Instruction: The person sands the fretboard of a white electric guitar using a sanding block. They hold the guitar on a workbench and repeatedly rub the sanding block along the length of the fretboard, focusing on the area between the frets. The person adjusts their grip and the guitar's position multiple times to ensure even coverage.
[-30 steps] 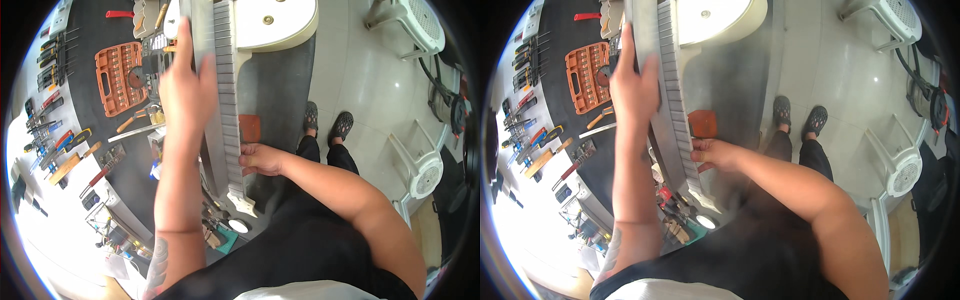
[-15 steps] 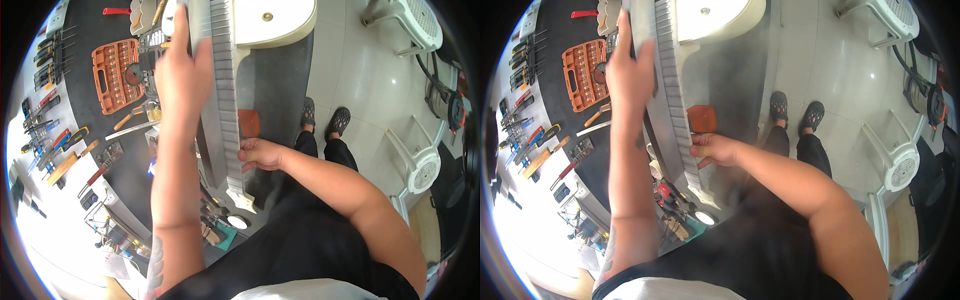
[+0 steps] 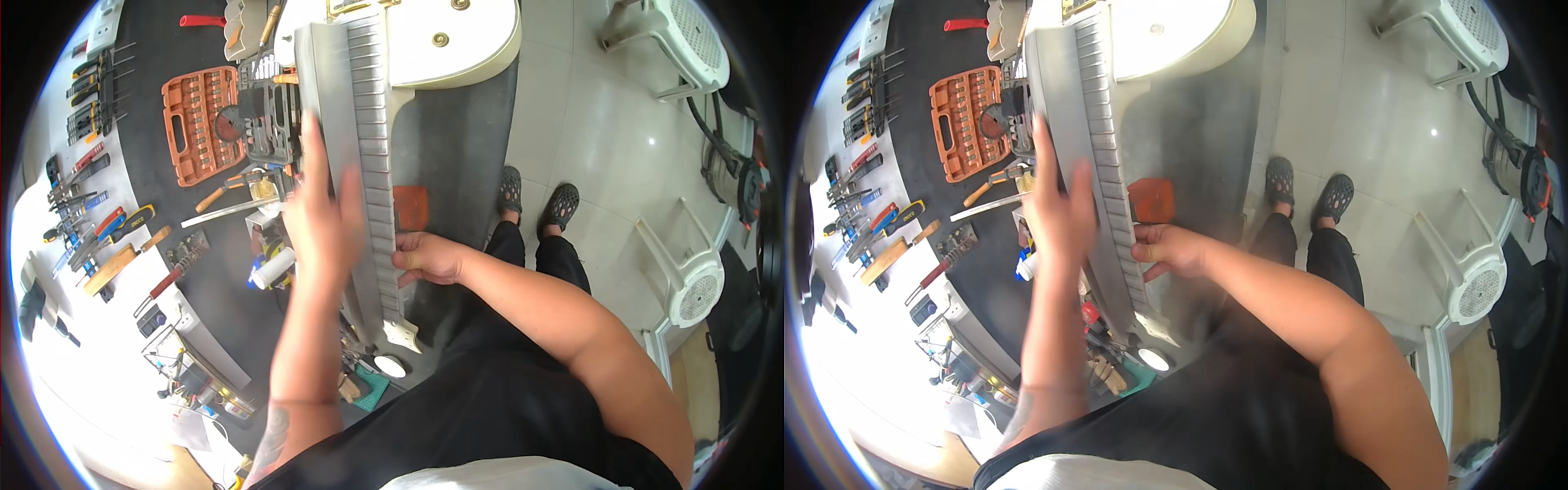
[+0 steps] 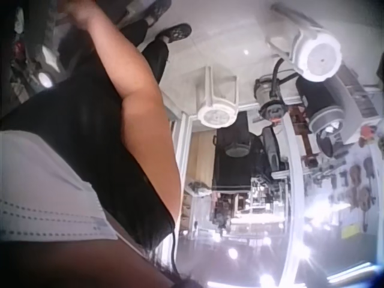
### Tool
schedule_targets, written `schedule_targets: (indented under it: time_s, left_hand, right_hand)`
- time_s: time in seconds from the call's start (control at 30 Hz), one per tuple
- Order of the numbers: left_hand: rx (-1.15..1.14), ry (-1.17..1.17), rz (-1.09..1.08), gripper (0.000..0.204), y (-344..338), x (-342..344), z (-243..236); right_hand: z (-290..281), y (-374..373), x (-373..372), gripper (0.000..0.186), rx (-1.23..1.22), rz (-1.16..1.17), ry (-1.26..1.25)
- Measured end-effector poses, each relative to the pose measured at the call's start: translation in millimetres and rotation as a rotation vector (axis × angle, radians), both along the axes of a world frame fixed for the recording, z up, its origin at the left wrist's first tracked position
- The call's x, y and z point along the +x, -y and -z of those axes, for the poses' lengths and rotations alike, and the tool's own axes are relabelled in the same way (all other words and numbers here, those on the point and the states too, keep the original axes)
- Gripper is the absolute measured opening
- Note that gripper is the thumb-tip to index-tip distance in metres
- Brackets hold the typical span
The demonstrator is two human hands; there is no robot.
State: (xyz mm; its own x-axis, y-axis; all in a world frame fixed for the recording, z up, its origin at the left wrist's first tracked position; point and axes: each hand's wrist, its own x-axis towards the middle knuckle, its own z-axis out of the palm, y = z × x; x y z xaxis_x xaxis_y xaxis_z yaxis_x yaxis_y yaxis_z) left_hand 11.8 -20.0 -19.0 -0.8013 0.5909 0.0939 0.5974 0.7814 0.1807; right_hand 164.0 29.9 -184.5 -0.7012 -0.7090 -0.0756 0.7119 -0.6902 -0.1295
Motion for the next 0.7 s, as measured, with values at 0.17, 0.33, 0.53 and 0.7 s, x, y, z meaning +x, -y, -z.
schedule_targets:
  time_s: [0.17,0.33,0.53,0.7]
  left_hand:
    - [-0.069,0.078,-0.165,0.074,-46,-36,-15]
    - [-0.05,0.124,-0.173,0.075,-57,-49,-19]
    - [-0.053,0.04,-0.071,0.078,-16,-7,-10]
    - [-0.134,0.157,-0.238,0.079,-71,-51,-28]
  right_hand:
    - [-5,-1,3,0.078,-0.033,-0.007,0.007]
    - [4,0,1,0.08,0.006,-0.009,-0.005]
    - [-4,5,7,0.076,-0.052,0.006,0.012]
    - [11,9,2,0.074,-0.067,-0.001,-0.023]
